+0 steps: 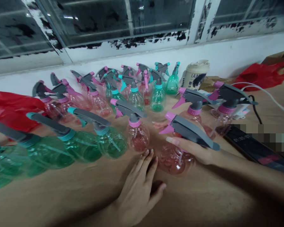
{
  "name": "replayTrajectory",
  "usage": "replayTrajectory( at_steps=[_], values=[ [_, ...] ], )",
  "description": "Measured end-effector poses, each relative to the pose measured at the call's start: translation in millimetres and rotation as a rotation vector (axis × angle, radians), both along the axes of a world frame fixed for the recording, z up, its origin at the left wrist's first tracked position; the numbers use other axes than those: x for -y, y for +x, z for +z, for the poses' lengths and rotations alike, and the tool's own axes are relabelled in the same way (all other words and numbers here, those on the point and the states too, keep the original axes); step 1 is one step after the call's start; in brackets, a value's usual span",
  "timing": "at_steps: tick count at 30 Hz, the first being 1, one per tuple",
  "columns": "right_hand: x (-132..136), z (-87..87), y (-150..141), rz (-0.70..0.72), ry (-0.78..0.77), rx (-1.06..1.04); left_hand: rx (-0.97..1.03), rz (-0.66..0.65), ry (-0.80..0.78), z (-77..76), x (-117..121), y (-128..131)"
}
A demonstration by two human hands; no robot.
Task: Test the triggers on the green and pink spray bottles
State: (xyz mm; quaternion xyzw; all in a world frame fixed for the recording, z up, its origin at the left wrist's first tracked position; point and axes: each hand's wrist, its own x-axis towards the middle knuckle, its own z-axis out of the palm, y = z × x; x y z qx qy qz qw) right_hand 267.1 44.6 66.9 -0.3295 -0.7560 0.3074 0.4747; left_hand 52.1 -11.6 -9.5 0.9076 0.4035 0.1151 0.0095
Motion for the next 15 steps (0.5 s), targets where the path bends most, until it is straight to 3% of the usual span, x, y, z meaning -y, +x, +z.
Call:
replayTrajectory(
  at_steps=[7,15],
  values=[
    [0.4,2.6,-3.1,-0.057,0.002,-0.029,-0.020,-0.007,0.013,-0.7,0.1,0.3],
    [-0.2,8.3,-3.5,-0.124,0.024,0.085,-0.014,-0.013,0.014,0.1,-0.7,0.6]
  ],
)
